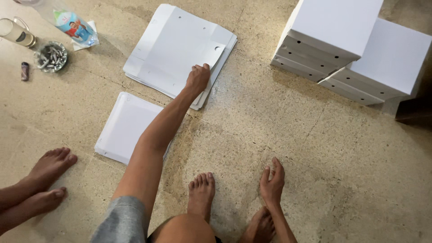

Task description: The person folds white cardboard flats into boxes by bending the sides and securing the corner tabs by hand.

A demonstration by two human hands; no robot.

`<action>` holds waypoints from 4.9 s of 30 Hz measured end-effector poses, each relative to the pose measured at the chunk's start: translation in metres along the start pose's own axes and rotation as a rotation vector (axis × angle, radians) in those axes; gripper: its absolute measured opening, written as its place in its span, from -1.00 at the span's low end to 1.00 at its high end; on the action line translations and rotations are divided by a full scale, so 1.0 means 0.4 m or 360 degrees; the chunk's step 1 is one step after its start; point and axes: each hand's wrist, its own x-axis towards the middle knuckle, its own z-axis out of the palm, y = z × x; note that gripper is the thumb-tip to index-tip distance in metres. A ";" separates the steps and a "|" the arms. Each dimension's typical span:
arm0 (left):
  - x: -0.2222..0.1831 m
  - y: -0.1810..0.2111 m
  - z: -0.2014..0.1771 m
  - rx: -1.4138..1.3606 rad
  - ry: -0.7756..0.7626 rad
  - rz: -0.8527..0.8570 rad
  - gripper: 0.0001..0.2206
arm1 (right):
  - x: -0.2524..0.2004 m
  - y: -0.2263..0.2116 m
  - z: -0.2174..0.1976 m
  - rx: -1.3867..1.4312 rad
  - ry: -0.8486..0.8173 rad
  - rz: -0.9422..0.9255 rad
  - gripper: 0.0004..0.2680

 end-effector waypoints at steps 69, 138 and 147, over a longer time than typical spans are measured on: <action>-0.012 -0.399 -0.201 0.0074 0.0658 -0.0670 -0.33 | -0.024 0.057 0.076 -0.0333 0.0442 -0.0773 -0.68; -0.128 0.860 0.019 -0.0907 -0.0541 0.1098 -0.40 | 0.242 0.086 -0.135 0.0528 0.0268 0.0128 -0.69; -0.053 0.822 0.091 -0.1569 -0.0651 0.0861 -0.87 | 0.265 0.139 -0.104 0.0533 0.0164 0.0228 -0.77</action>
